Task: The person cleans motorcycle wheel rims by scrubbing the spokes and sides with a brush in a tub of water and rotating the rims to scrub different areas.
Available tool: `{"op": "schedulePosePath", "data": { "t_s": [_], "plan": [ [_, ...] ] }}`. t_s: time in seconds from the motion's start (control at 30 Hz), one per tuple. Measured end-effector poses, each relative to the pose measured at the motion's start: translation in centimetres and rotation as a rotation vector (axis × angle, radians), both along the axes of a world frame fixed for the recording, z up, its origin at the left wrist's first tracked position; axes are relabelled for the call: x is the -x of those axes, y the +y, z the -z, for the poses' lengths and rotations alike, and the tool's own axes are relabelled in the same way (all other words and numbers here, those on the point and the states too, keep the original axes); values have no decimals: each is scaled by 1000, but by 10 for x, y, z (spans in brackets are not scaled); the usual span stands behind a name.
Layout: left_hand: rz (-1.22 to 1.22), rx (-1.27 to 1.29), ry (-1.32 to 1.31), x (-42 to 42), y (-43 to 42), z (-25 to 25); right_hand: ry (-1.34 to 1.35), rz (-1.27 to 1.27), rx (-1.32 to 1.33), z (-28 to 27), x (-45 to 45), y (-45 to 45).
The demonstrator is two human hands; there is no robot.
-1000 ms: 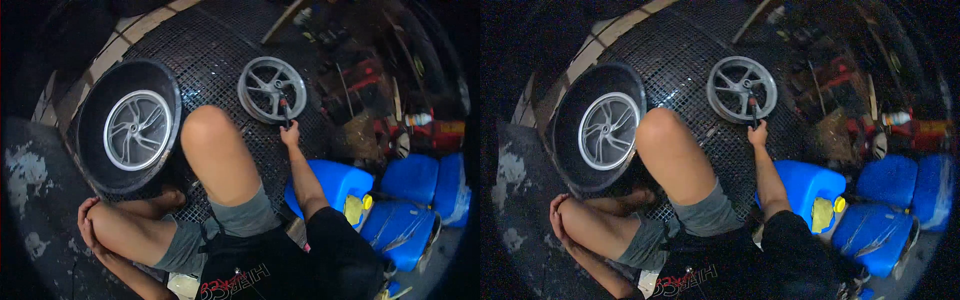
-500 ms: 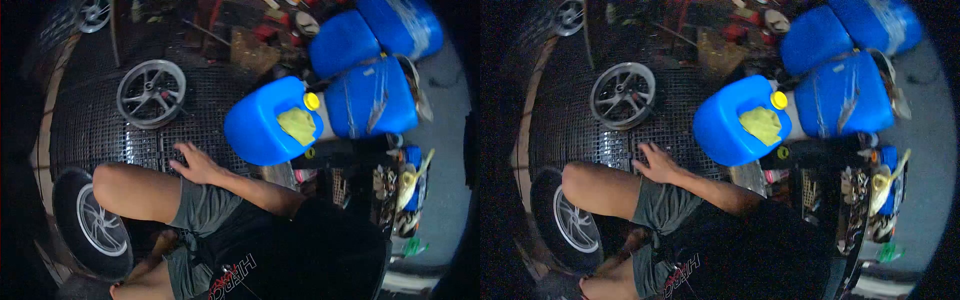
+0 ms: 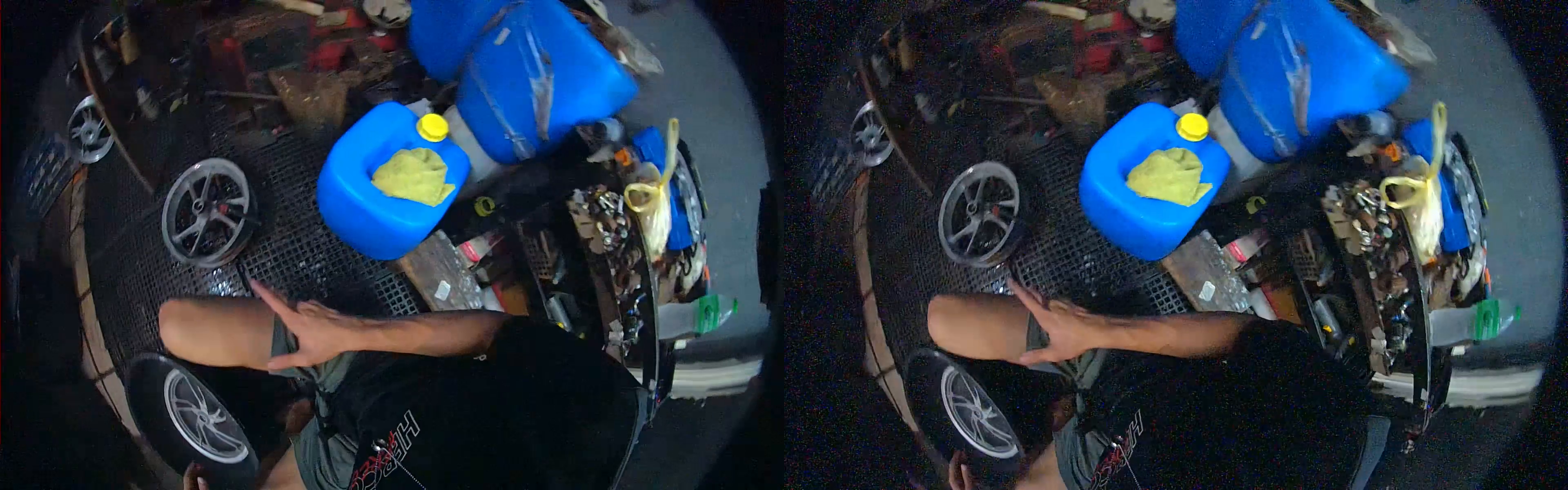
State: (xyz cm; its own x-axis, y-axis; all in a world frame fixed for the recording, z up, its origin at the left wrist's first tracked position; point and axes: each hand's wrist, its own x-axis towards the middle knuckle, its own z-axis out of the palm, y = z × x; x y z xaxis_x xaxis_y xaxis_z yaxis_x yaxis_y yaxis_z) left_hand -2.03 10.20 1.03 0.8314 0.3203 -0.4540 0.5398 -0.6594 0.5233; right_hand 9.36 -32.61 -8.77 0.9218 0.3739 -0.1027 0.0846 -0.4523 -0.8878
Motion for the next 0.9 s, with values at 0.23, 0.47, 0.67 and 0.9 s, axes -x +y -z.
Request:
{"op": "schedulePosePath", "data": {
  "t_s": [0.23,0.47,0.67,0.9],
  "plan": [
    [11,181,59,-1,87,105,-352,258,126,77,5,31],
    [156,11,113,-39,77,89,-416,291,136,81,12,33],
    [40,-120,197,19,78,79,-437,140,262,73,26,26],
    [-73,-224,366,55,60,68,-322,-26,233,53,34,22]
  ]
}}
